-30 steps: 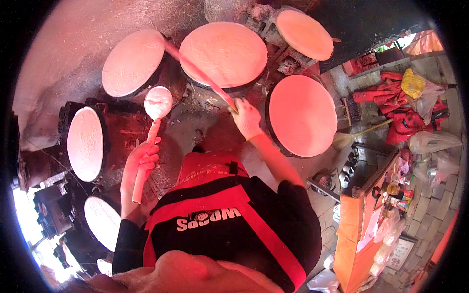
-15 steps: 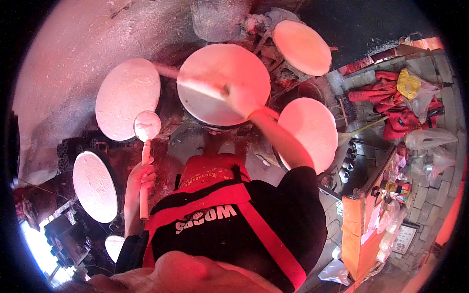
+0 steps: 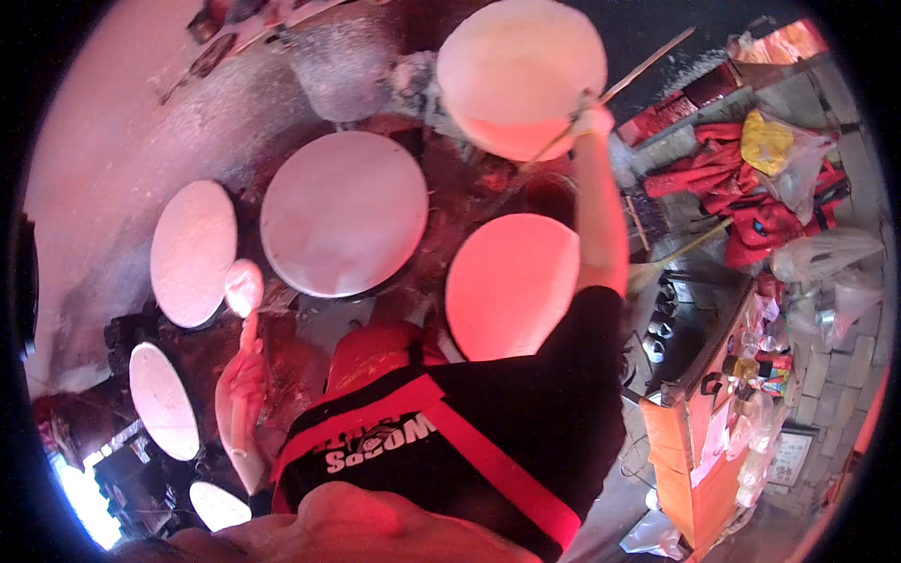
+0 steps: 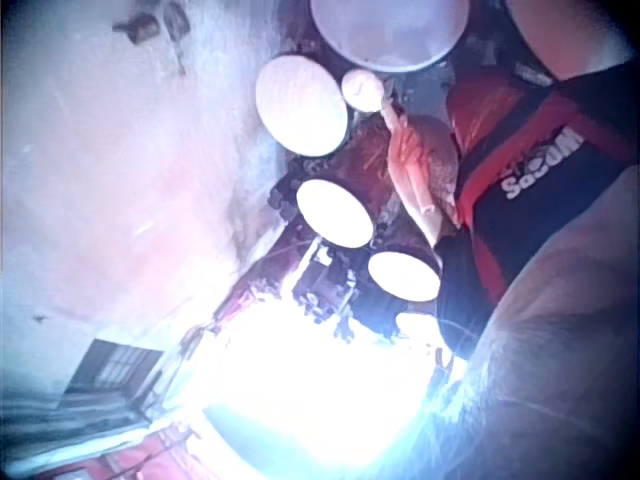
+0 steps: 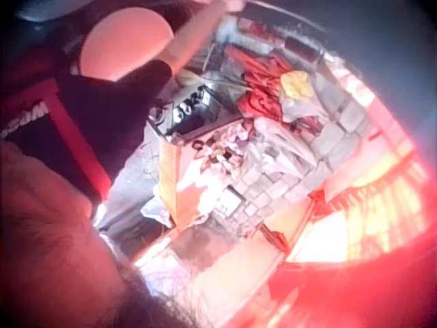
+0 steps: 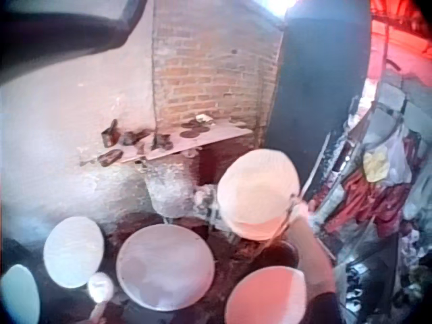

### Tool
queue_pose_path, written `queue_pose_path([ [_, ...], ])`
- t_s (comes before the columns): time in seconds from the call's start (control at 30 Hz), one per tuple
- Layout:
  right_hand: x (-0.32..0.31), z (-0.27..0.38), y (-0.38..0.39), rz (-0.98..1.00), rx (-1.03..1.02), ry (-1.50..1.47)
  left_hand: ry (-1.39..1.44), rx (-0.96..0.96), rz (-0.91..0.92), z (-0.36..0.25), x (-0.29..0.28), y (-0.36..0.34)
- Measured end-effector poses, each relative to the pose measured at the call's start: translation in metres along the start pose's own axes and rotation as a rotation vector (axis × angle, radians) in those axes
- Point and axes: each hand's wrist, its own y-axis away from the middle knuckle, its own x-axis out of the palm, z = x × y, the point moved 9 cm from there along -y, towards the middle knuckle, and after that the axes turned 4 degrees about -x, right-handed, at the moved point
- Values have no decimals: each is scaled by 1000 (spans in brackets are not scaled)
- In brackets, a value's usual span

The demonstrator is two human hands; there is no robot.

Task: The person makes rice paper by spreading batter on several heated surfaces using a ladle and a stick, then peeling off the cooked sheets one by one.

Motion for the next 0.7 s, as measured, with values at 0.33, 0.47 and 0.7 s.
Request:
queue_pose_path([
  [0.33, -96, -258, -93, -268, -8, -10, -79, 28, -34, 55, 2, -23],
  [0.47, -1, -196, 58, -197, 310, -410, -209, 232, -124, 75, 3, 7],
  [0.7, -32, -66, 246, 567, 235, -147, -977, 204, -413, 20, 2, -35],
])
